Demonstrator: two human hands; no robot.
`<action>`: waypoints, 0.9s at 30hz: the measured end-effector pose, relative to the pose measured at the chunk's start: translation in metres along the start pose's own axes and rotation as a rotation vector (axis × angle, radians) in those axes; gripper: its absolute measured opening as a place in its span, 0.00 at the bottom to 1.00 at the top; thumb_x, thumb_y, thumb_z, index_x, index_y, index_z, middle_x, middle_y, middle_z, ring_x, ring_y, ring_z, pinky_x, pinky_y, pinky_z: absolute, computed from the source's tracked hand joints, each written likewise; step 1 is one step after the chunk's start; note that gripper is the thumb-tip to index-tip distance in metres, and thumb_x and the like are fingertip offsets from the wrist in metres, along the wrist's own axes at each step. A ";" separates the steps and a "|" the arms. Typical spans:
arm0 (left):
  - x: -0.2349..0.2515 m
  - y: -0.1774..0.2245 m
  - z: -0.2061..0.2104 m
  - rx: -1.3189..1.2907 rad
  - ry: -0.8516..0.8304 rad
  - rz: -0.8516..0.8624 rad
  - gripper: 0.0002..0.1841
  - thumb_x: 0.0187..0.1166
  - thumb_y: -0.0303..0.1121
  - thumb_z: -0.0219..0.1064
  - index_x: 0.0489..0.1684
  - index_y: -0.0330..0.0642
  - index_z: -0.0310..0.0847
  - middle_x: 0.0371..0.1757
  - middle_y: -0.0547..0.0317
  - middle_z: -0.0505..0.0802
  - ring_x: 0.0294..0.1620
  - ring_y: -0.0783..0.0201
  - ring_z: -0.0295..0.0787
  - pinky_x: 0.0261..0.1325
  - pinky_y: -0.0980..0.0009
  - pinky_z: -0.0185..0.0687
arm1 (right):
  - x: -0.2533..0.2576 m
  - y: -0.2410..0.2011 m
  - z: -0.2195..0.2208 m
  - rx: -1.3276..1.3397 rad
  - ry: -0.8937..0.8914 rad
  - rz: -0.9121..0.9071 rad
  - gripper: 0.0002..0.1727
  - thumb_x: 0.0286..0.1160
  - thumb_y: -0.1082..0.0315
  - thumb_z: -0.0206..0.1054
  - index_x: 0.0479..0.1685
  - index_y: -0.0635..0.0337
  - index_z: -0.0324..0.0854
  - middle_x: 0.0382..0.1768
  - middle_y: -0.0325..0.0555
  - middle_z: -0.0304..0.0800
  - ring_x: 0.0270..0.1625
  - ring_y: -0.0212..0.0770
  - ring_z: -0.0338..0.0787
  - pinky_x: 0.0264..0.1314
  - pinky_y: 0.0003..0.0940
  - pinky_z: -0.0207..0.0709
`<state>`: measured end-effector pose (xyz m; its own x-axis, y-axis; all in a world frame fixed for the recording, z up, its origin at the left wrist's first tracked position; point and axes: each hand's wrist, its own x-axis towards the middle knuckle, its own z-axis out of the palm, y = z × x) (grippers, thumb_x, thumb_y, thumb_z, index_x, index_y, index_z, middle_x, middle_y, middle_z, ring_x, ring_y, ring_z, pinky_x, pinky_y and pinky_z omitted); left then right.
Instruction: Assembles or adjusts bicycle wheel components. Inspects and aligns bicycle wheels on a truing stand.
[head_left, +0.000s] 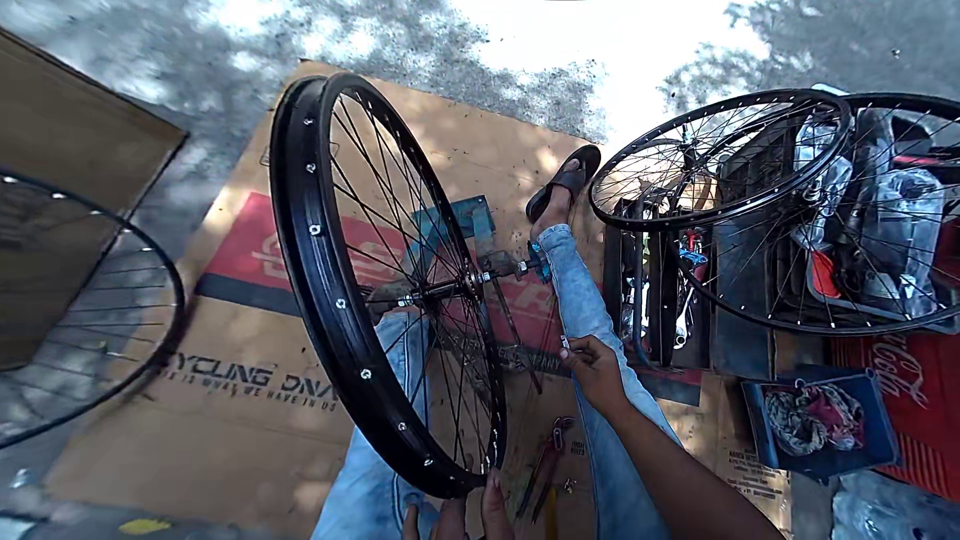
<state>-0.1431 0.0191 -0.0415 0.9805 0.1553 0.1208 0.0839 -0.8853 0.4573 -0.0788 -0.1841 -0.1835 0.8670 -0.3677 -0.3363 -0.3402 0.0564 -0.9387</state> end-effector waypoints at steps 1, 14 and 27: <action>-0.007 -0.007 0.008 0.056 -0.042 -0.002 0.18 0.81 0.40 0.67 0.47 0.32 0.94 0.46 0.47 0.98 0.53 0.53 0.97 0.85 0.42 0.60 | 0.000 0.000 0.000 -0.006 -0.002 0.004 0.08 0.75 0.67 0.75 0.45 0.59 0.86 0.39 0.43 0.94 0.30 0.36 0.91 0.36 0.33 0.88; 0.017 0.008 -0.013 -0.209 0.038 0.025 0.23 0.79 0.35 0.69 0.54 0.14 0.83 0.50 0.35 0.95 0.58 0.57 0.93 0.78 0.61 0.74 | 0.001 0.003 0.001 -0.024 -0.004 0.022 0.08 0.75 0.67 0.75 0.47 0.58 0.86 0.41 0.43 0.94 0.29 0.36 0.89 0.33 0.32 0.87; -0.015 -0.014 0.008 -0.122 -0.284 -0.168 0.53 0.66 0.56 0.77 0.79 0.17 0.59 0.75 0.23 0.76 0.78 0.41 0.74 0.80 0.51 0.70 | 0.000 0.001 0.001 0.031 0.022 0.010 0.06 0.77 0.68 0.73 0.46 0.59 0.86 0.41 0.46 0.94 0.28 0.39 0.89 0.32 0.33 0.87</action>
<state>-0.1579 0.0262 -0.0566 0.9666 0.1512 -0.2070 0.2431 -0.7965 0.5537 -0.0783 -0.1833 -0.1843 0.8552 -0.3872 -0.3445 -0.3375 0.0886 -0.9372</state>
